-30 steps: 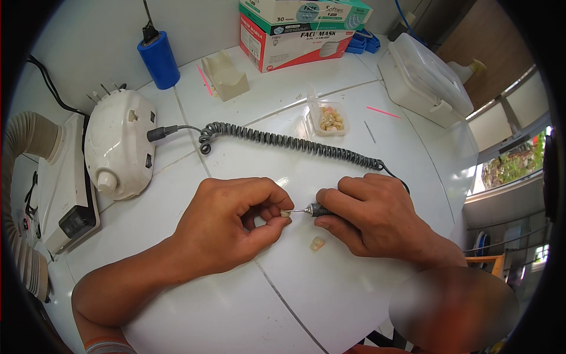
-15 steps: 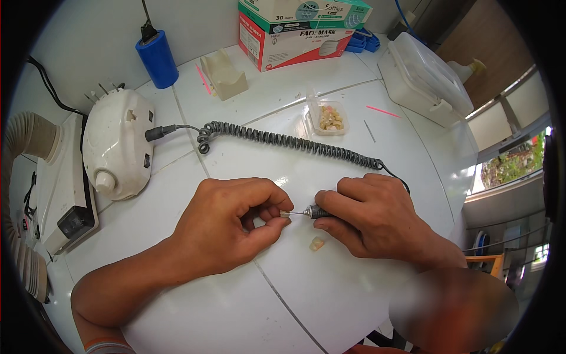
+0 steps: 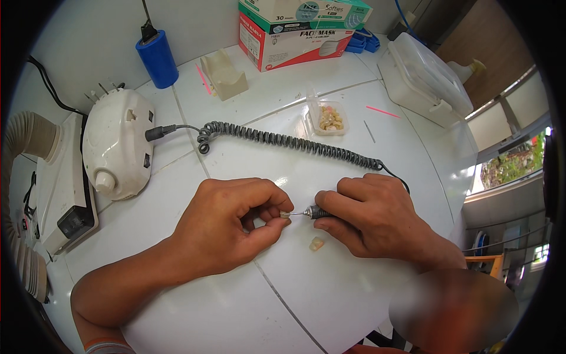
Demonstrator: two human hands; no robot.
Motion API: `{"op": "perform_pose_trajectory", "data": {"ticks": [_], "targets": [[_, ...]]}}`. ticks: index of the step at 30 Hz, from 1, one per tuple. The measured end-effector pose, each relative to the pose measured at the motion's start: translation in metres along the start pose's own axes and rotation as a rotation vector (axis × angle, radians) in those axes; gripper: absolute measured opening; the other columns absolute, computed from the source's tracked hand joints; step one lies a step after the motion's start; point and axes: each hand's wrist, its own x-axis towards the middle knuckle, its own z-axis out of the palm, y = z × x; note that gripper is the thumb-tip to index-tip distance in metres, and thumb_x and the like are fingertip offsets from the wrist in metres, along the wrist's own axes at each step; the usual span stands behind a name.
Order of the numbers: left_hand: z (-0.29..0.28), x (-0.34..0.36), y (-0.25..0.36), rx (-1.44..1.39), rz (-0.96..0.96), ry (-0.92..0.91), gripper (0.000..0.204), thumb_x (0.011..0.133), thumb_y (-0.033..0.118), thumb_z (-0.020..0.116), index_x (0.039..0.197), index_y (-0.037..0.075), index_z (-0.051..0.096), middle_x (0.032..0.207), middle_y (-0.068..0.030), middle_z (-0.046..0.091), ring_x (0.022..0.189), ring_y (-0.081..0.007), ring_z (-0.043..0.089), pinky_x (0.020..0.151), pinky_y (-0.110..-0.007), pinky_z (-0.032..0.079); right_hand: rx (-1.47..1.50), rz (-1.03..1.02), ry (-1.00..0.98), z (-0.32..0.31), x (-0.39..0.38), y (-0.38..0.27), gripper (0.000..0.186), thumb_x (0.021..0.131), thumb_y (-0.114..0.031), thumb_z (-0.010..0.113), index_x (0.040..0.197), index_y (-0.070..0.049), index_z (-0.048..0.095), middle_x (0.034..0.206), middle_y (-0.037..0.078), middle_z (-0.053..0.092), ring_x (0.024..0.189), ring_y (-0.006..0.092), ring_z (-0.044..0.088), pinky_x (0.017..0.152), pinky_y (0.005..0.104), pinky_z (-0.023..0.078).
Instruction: Using a rotary hand tool to polish or trim a small dental component at a laboratory bench.
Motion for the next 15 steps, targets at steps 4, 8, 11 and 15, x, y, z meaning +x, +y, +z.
{"op": "perform_pose_trajectory", "data": {"ticks": [4, 8, 11, 15], "targets": [[-0.0007, -0.0004, 0.0017, 0.000, -0.015, -0.006, 0.013, 0.093, 0.006, 0.086, 0.105, 0.003, 0.082, 0.084, -0.0028, 0.078, 0.074, -0.0076, 0.071, 0.064, -0.025, 0.054, 0.002, -0.013, 0.014, 0.0004, -0.0003, 0.0006, 0.022, 0.105, -0.036, 0.077, 0.102, -0.015, 0.071, 0.076, 0.003, 0.058, 0.063, 0.0260, 0.064, 0.062, 0.0409, 0.052], [-0.0003, -0.0002, 0.0010, 0.004, -0.008, -0.001, 0.013, 0.093, 0.007, 0.086, 0.105, 0.003, 0.082, 0.084, -0.0024, 0.077, 0.074, -0.0074, 0.071, 0.064, -0.025, 0.054, 0.002, 0.001, 0.014, 0.0009, -0.0004, 0.0003, 0.022, 0.104, -0.036, 0.077, 0.101, -0.015, 0.071, 0.075, 0.003, 0.057, 0.063, 0.0259, 0.064, 0.062, 0.0409, 0.052], [0.0002, -0.0001, 0.0010, -0.002, -0.016, -0.003, 0.013, 0.093, 0.007, 0.086, 0.105, 0.003, 0.082, 0.084, -0.0022, 0.077, 0.074, -0.0073, 0.071, 0.064, -0.025, 0.054, -0.007, 0.002, 0.010, 0.0008, -0.0008, 0.0000, 0.022, 0.104, -0.036, 0.078, 0.101, -0.015, 0.072, 0.075, 0.003, 0.058, 0.063, 0.0258, 0.064, 0.062, 0.0408, 0.051], [0.0000, 0.0004, 0.0014, 0.007, -0.009, -0.009, 0.013, 0.094, 0.007, 0.086, 0.105, 0.003, 0.082, 0.084, -0.0022, 0.077, 0.074, -0.0071, 0.071, 0.064, -0.024, 0.054, -0.002, -0.016, 0.017, 0.0007, -0.0011, 0.0013, 0.022, 0.104, -0.036, 0.078, 0.102, -0.015, 0.072, 0.075, 0.003, 0.058, 0.062, 0.0256, 0.063, 0.062, 0.0406, 0.051]]}}
